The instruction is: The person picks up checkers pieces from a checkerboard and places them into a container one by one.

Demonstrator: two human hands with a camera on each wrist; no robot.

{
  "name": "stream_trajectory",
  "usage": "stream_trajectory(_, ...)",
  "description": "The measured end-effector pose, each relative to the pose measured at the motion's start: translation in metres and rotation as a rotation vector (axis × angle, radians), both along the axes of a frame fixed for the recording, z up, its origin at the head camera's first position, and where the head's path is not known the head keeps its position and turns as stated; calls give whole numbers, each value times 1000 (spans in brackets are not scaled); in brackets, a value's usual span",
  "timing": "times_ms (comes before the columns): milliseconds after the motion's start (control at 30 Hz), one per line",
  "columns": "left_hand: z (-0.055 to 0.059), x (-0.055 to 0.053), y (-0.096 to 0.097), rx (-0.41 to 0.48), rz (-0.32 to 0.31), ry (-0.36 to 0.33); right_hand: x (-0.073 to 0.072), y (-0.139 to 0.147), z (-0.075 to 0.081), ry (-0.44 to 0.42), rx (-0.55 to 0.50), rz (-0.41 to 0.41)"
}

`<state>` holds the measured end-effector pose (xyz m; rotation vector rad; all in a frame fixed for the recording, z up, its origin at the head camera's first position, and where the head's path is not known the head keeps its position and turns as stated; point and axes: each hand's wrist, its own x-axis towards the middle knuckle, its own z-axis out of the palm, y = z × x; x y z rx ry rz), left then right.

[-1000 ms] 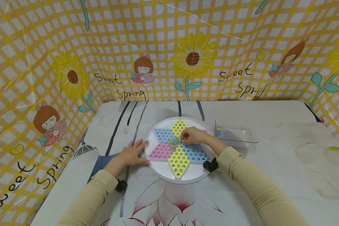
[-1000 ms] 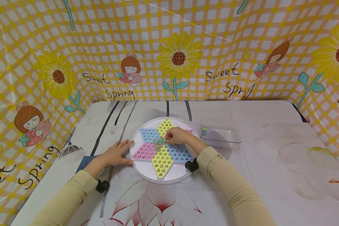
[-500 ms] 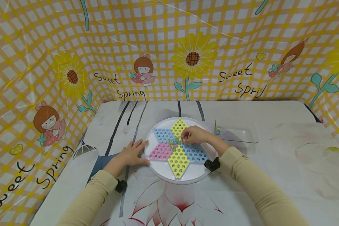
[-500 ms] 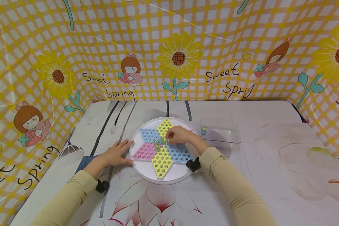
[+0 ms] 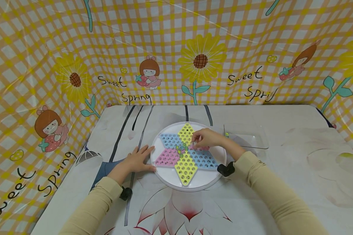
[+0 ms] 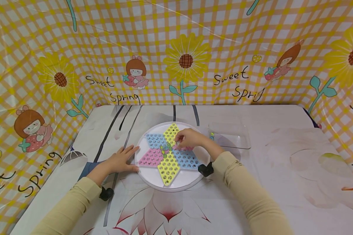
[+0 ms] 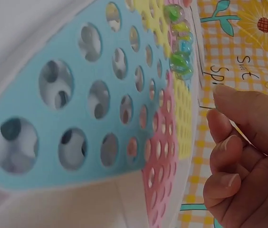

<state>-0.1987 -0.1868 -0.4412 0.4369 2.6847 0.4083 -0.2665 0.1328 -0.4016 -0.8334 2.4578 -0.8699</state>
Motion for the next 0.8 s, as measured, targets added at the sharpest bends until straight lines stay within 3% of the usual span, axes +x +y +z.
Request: stream_trajectory(800, -1, -1, 0, -7, -1, -1, -5, 47, 27, 24, 8, -66)
